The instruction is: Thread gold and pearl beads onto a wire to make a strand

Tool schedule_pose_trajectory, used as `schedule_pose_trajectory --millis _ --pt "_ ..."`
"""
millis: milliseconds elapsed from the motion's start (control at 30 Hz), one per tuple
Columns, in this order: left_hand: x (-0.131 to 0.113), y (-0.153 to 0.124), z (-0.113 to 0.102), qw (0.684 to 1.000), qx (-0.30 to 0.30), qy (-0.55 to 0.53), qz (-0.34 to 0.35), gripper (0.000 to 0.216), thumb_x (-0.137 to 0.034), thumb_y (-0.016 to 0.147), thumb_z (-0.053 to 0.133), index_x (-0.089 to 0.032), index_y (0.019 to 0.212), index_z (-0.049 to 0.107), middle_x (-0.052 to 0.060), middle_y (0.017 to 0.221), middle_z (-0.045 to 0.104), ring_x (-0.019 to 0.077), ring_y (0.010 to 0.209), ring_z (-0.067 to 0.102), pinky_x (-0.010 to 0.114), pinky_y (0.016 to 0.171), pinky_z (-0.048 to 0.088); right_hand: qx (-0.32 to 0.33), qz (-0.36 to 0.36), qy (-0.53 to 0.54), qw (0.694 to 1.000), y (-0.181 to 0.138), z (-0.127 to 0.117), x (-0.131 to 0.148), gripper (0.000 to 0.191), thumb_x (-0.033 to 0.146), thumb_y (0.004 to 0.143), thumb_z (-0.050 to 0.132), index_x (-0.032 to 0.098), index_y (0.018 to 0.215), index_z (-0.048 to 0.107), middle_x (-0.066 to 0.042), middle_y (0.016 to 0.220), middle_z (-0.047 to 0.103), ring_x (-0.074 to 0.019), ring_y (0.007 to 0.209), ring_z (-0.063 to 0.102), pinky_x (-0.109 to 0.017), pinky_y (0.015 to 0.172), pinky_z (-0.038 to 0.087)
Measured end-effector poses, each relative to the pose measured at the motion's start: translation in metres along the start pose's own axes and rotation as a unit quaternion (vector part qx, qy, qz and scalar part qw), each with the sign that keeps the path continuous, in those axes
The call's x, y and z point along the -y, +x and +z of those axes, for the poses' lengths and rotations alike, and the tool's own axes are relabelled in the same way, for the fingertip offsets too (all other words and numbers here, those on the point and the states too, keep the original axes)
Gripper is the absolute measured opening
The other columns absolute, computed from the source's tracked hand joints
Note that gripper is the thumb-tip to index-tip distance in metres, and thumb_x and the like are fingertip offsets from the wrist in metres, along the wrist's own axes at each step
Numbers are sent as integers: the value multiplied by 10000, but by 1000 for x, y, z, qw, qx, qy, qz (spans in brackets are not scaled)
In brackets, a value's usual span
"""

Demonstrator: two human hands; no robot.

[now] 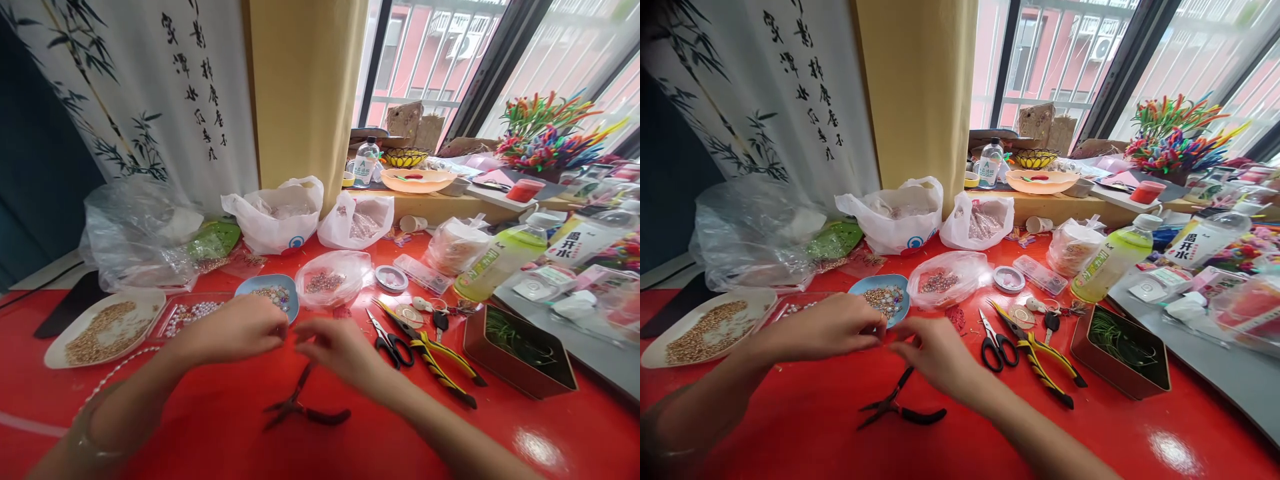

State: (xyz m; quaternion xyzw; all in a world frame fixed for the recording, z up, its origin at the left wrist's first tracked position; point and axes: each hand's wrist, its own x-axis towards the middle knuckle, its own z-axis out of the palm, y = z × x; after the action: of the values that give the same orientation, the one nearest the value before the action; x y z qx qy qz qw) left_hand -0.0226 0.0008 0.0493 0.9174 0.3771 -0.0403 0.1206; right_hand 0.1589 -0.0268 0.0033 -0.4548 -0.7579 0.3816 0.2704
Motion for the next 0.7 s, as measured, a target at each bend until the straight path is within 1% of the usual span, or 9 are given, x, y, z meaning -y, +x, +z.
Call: schedule_pose_trajectory --millis 67,133,233,300,367,467,533,633,700 --pt "-4 -3 2 1000 17 18 13 174 -197 727 445 -203 680 612 -17 588 583 113 538 493 230 458 222 2 20 9 1000 -6 20 4 162 177 725 550 181 851 652 3 622 633 -103 548 545 -190 505 395" --pt "-4 -5 3 999 37 29 26 168 -196 727 454 -196 664 610 -19 557 566 109 509 474 233 445 207 -4 30 35 999 -10 31 5 163 160 720 551 176 846 653 -1 640 642 -104 568 554 -186 518 402" --pt "-4 -7 2 997 53 27 38 155 -212 727 473 -192 652 608 -24 534 548 101 483 447 234 429 187 -8 47 69 997 -12 37 4 164 161 688 591 175 840 652 -4 705 656 -99 577 549 -175 510 396" --pt "-5 -7 2 997 64 20 40 162 -224 728 481 -188 628 604 -27 511 536 97 461 421 233 420 177 -3 59 74 995 -14 40 3 142 157 677 601 172 806 657 3 687 648 -91 553 533 -167 491 381" --pt "-5 -7 1 996 82 -1 44 162 -221 725 487 -188 619 605 -31 497 535 93 446 405 230 416 182 7 61 71 996 -15 44 2 108 154 693 579 172 757 664 12 645 633 -87 544 521 -161 483 366" --pt "-4 -8 0 990 119 -60 54 124 -203 708 508 -203 648 616 -39 498 549 91 454 424 219 426 219 25 47 53 997 -17 48 2 140 140 718 536 180 742 668 18 623 628 -86 546 514 -163 492 357" --pt "-2 -9 -3 985 133 -96 58 102 -190 692 525 -211 659 619 -42 515 553 94 471 440 215 435 237 33 34 33 998 -19 48 3 134 141 718 540 179 751 664 14 641 638 -91 554 523 -173 516 368" --pt "4 -12 -10 980 132 -141 54 86 -184 688 531 -208 664 610 -45 548 544 95 503 454 209 447 262 36 4 -16 999 -21 48 4 93 159 709 568 174 732 657 -2 684 650 -110 608 545 -197 584 391" --pt "12 -12 -16 977 118 -170 45 95 -217 719 512 -198 676 595 -41 577 541 98 537 468 198 472 294 54 -27 -50 997 -22 50 2 79 170 712 575 176 718 654 -7 682 650 -121 641 545 -200 604 392"
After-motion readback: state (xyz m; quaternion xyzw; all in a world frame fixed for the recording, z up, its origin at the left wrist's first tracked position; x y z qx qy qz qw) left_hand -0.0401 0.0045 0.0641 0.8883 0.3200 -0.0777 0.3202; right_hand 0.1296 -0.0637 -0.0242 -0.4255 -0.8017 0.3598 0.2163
